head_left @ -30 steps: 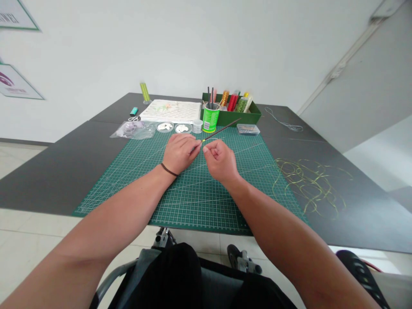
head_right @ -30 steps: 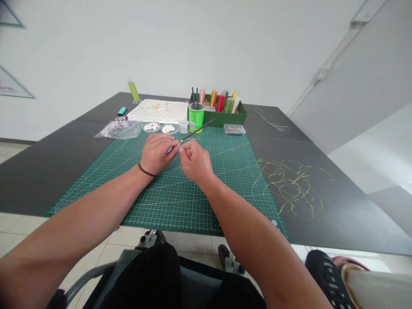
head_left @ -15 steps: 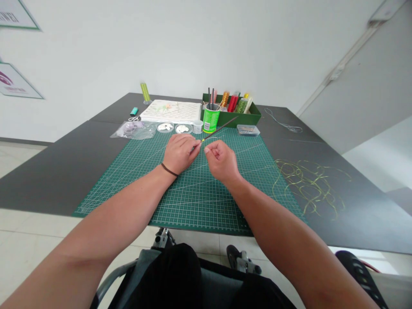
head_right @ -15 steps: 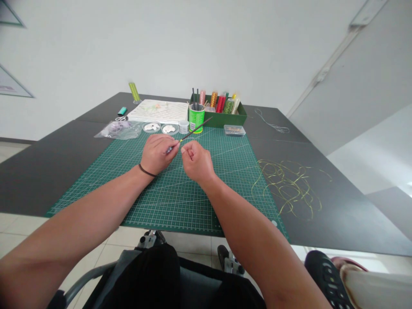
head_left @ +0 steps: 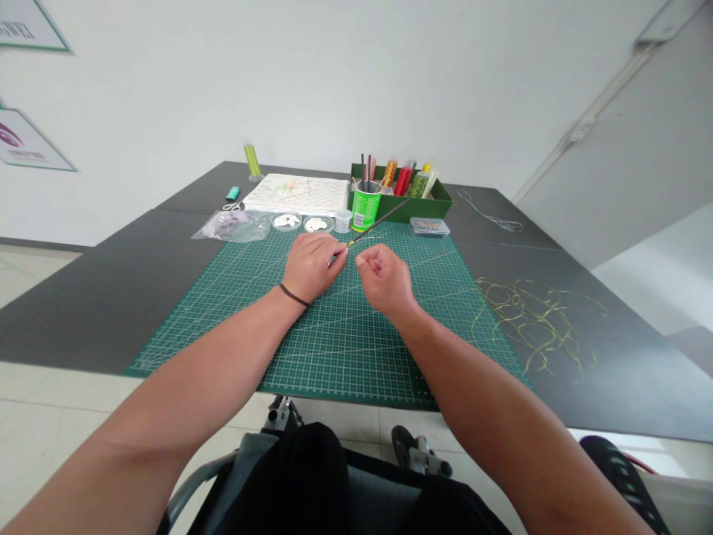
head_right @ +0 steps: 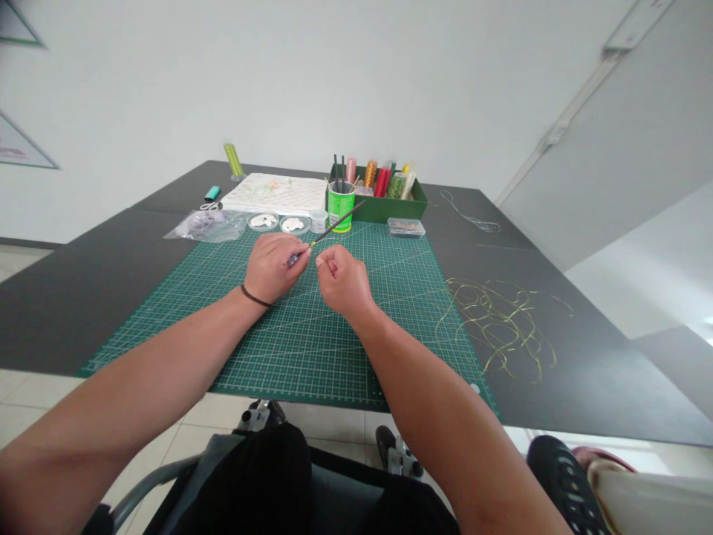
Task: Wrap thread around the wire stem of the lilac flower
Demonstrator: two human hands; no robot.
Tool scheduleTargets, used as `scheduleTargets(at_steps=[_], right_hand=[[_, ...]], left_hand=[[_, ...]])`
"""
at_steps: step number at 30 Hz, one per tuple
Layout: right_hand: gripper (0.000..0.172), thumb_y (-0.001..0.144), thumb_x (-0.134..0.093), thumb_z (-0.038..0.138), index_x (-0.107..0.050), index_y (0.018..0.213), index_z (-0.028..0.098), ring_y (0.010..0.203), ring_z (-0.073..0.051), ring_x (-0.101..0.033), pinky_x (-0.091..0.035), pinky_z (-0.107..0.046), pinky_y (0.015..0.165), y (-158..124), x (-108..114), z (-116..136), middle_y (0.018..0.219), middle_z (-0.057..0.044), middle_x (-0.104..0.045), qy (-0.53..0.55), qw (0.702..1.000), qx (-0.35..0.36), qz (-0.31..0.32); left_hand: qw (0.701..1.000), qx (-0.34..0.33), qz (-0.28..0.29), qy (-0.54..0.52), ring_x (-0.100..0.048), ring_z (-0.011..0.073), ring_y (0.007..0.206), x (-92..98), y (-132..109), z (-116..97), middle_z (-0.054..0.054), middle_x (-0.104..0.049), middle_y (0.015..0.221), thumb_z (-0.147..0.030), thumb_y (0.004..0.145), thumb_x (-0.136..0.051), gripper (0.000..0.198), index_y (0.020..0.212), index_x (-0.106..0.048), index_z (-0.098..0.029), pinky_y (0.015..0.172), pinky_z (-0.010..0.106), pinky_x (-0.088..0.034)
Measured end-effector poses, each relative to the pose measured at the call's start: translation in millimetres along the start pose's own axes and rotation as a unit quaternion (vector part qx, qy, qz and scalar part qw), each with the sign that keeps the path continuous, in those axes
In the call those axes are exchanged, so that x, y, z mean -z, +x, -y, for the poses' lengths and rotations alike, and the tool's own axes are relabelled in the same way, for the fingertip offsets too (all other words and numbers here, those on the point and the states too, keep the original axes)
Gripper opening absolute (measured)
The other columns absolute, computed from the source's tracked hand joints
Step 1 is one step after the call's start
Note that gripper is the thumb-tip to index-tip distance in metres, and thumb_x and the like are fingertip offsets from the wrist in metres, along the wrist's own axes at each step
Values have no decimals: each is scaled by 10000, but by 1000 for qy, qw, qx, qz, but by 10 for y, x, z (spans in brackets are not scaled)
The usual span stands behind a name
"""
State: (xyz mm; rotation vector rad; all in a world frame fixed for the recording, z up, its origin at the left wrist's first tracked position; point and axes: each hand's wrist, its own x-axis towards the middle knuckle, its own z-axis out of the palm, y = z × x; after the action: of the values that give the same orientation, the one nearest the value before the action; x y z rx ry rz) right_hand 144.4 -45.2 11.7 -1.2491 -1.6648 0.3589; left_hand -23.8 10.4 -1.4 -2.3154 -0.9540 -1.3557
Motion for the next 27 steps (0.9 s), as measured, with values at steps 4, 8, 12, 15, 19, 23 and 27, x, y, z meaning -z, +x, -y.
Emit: scheduleTargets(at_steps=[4,8,12,15,19,23,27], right_hand=[[111,876,-535,292,-527,783,233,517,-130,-436,-338,-292,573,10,1,-10,551,55,-488,0,1000,-8,5],[108,876,-538,293,-530,787,233,518,-131,-436,-344,-294,584,20,-3,-34,556,54,-498,2,1000,-11,8],[107,872,-544,291,-535,782,232,526,-132,-444,-344,-294,582,23,-11,-47,565,52,-503,1,1000,-8,9],[103,868,-540,280,-534,777,233,522,-133,-440,-336,-292,572,24,-7,-42,560,54,-496,0,1000,-10,11],[104,867,-541,278,-528,774,235,523,-133,-435,-329,-292,573,34,4,-39,554,57,-492,-7,1000,-15,13],[102,868,-543,279,-529,778,233,518,-131,-432,-333,-293,578,51,4,-56,554,59,-488,-4,1000,-18,13],[112,872,-539,277,-523,769,233,514,-125,-424,-333,-292,579,67,-8,-86,553,60,-478,4,1000,-19,14]], left_hand=[[1000,9,-1,1,-716,212,899,-4,3,-1,50,-775,872,-262,941,-571,168,840,-699,-223,860,404,-519],[1000,18,4,5,-713,211,896,-9,6,4,45,-772,867,-261,934,-577,165,830,-700,-227,853,405,-523],[1000,18,2,4,-714,207,884,-9,9,5,44,-772,860,-265,934,-579,163,829,-696,-224,846,397,-525],[1000,19,1,-4,-712,206,876,-5,10,3,44,-769,850,-266,938,-575,168,827,-693,-219,839,395,-524],[999,40,17,-12,-699,206,853,-1,10,-6,41,-763,847,-274,937,-580,160,837,-693,-222,840,400,-520],[998,66,14,-14,-691,208,846,-15,1,-14,38,-758,835,-283,924,-604,118,891,-697,-218,838,392,-518],[995,87,22,-34,-691,211,848,-41,-5,-9,41,-758,845,-306,928,-613,152,986,-713,-207,833,385,-524]])
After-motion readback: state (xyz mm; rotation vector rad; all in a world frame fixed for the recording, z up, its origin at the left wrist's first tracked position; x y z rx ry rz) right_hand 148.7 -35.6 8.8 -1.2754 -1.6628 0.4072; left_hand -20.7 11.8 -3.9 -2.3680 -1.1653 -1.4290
